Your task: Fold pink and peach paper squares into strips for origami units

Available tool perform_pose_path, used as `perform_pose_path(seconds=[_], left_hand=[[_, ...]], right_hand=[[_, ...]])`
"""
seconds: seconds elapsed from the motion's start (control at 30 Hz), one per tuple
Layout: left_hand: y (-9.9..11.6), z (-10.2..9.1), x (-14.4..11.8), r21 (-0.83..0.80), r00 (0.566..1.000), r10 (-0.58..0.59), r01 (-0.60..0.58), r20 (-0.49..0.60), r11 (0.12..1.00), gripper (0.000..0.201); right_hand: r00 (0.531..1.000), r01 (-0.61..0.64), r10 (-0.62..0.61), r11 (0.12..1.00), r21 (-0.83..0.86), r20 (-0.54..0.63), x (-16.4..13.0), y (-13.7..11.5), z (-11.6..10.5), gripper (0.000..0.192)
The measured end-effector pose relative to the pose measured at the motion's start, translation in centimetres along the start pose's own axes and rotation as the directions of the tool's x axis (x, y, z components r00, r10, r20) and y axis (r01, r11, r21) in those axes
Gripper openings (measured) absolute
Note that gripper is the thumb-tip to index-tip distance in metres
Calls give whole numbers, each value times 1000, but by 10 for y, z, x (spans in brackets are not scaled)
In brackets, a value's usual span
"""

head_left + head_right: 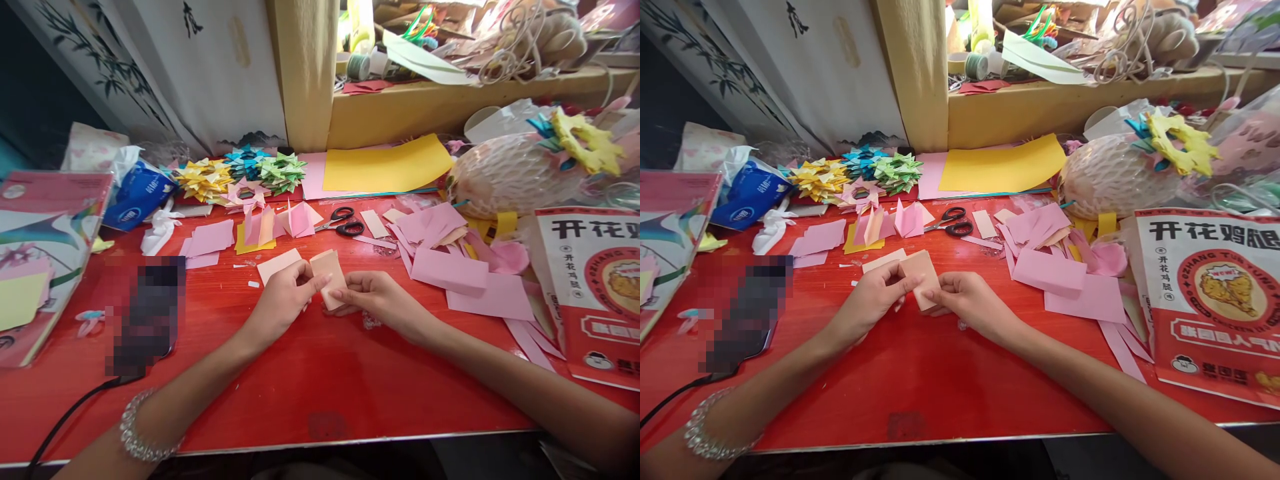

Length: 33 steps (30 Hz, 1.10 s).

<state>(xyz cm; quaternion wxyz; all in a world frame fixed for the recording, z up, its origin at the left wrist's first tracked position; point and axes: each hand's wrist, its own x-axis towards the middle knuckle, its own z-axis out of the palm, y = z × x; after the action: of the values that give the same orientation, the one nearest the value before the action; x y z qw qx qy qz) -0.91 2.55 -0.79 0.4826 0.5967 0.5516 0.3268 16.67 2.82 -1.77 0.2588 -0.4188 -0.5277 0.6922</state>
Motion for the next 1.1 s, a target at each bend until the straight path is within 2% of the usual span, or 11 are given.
perform_pose_path(seconds=[0.23, 0.43, 0.53, 0.6, 0.73, 0.9, 1.1], left_hand=[[-1, 0, 2, -39, 1000, -17, 18, 21, 999, 30], [-1, -2, 2, -78, 999, 35, -36, -12, 996, 30], [2, -5, 3, -82, 1000, 9, -6, 30, 997, 31], [5, -7, 4, -116, 998, -19, 25, 54, 993, 29], [8, -11, 4, -206, 1000, -16, 21, 22, 978, 26], [8, -11, 4, -189, 1000, 14, -8, 26, 982, 28], [10, -9, 3, -143, 997, 32, -22, 67, 990, 26]], right_hand=[[1000, 28, -28, 1000, -1, -4, -1, 2, 0, 22], [1000, 3, -3, 999, -34, 9, -1, -1, 0, 21], [1000, -6, 7, 998, -61, 12, -2, -3, 0, 22], [1000, -5, 6, 999, -40, 19, -2, -4, -1, 22], [999, -26, 26, 1000, -6, 34, -3, -6, -1, 25], [997, -47, 52, 996, -81, 63, -2, -6, -2, 25], [997, 72, -75, 993, -98, -33, -1, -5, -2, 28]])
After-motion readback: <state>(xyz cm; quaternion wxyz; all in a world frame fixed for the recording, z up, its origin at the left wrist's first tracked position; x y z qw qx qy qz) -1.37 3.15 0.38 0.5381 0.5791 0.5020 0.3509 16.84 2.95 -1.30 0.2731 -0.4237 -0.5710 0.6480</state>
